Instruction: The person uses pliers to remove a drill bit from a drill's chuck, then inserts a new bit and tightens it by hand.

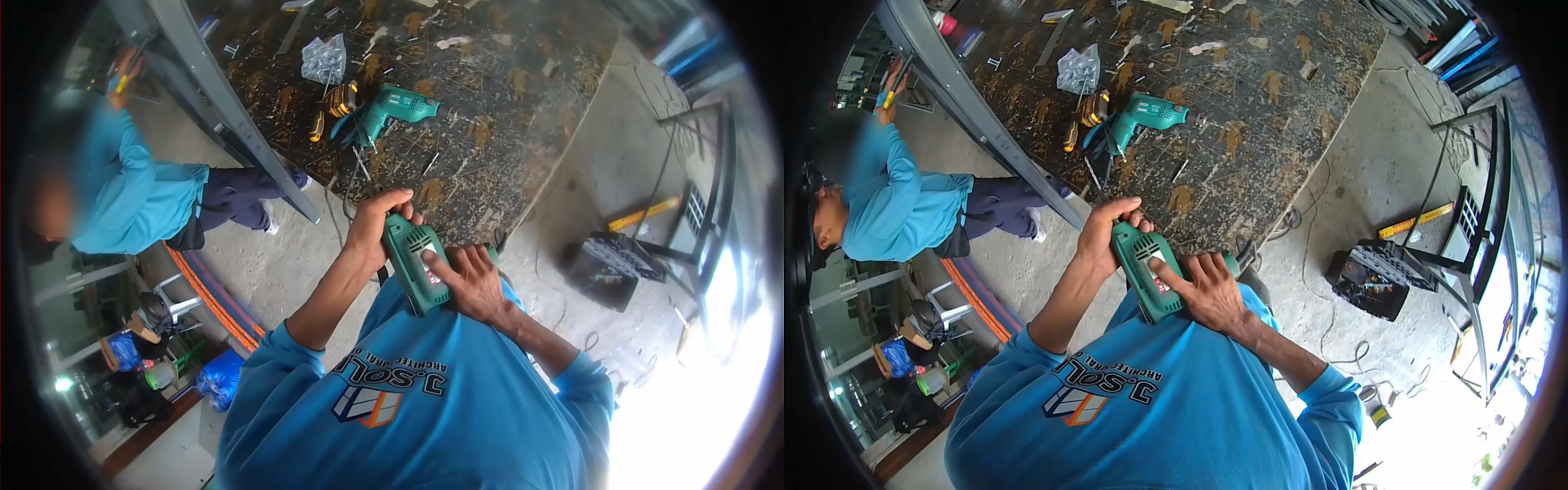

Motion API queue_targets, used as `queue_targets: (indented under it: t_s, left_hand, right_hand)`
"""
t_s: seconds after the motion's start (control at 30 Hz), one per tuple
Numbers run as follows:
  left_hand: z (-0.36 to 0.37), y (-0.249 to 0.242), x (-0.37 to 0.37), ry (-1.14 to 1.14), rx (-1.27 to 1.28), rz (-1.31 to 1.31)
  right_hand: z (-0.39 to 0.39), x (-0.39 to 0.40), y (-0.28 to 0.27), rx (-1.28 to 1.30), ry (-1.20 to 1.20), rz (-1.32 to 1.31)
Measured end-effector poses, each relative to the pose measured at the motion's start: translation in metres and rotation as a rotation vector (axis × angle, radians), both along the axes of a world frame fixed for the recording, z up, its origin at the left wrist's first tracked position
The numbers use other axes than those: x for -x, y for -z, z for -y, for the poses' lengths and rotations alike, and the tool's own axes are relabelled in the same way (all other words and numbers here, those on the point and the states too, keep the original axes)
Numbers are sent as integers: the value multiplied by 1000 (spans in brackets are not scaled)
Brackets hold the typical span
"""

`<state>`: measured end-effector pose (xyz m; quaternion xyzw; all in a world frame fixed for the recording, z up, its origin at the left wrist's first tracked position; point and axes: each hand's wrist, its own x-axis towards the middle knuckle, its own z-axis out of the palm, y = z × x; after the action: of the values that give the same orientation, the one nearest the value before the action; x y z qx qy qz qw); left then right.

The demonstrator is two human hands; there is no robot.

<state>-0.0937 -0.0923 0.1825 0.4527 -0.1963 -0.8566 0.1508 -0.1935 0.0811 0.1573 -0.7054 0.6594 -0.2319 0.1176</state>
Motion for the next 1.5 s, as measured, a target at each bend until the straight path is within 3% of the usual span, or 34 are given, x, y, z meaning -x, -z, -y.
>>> queue_targets:
  t_s: [0.03, 0.1, 0.17, 0.23, 0.37, 0.4, 0.43, 0.5, 0.63, 0.7, 0.77, 0.87, 1.0, 1.1, 1.17, 1.33, 1.4, 1.43, 1.5]
  left_hand:
    - [0, -1, 0, 0, 14, -5]
    - [0, -10, 4, 26, 0, -90]
    - [2, -17, 14, 41, -9, -196]
    - [-1, -18, 16, 92, 123, -67]
    - [15, 13, 23, 142, -17, 31]
    - [17, 23, 23, 148, -17, -31]
    - [16, 22, 25, 150, -16, -57]
    - [16, 16, 31, 139, -69, -208]
    - [12, 4, 36, 209, -37, -209]
    - [19, 12, 41, 255, 104, 32]
    - [24, 29, 37, 266, 87, 15]
    - [33, 51, 38, 232, -66, -146]
    - [28, 36, 42, 160, -142, -269]
    - [26, 40, 46, 202, -98, -188]
    - [28, 40, 45, 236, -114, -190]
    - [20, 37, 45, 235, -115, -34]
    - [21, 52, 42, 236, -96, -62]
    - [20, 56, 39, 245, -108, -55]
    - [18, 57, 35, 250, -10, 30]
  right_hand:
    - [-2, -5, 4, -6, -1, 6]
    - [-3, -16, 17, 122, 155, 523]
    - [-2, -5, 17, 133, 119, 426]
    - [-5, 0, 5, 90, 77, 218]
    - [5, 2, 7, 67, 143, 70]
    - [4, 3, 3, -60, 115, 32]
    - [3, 0, 6, -45, 110, 28]
    - [1, -5, 15, 127, 217, 389]
    - [0, 3, 3, 45, 169, 156]
    - [9, 10, 2, 60, 153, 14]
    - [7, 4, 8, 20, 168, -23]
    - [12, 6, 4, 23, 215, -3]
    - [9, 5, 4, -14, 262, 30]
    - [11, 6, 1, 14, 286, 23]
    - [4, 3, 4, -38, 242, -159]
    - [2, -2, 8, -12, 265, -43]
    - [1, -11, 14, -29, 344, 265]
    - [1, -12, 13, -39, 356, 271]
    - [2, -7, 6, -84, 236, -28]
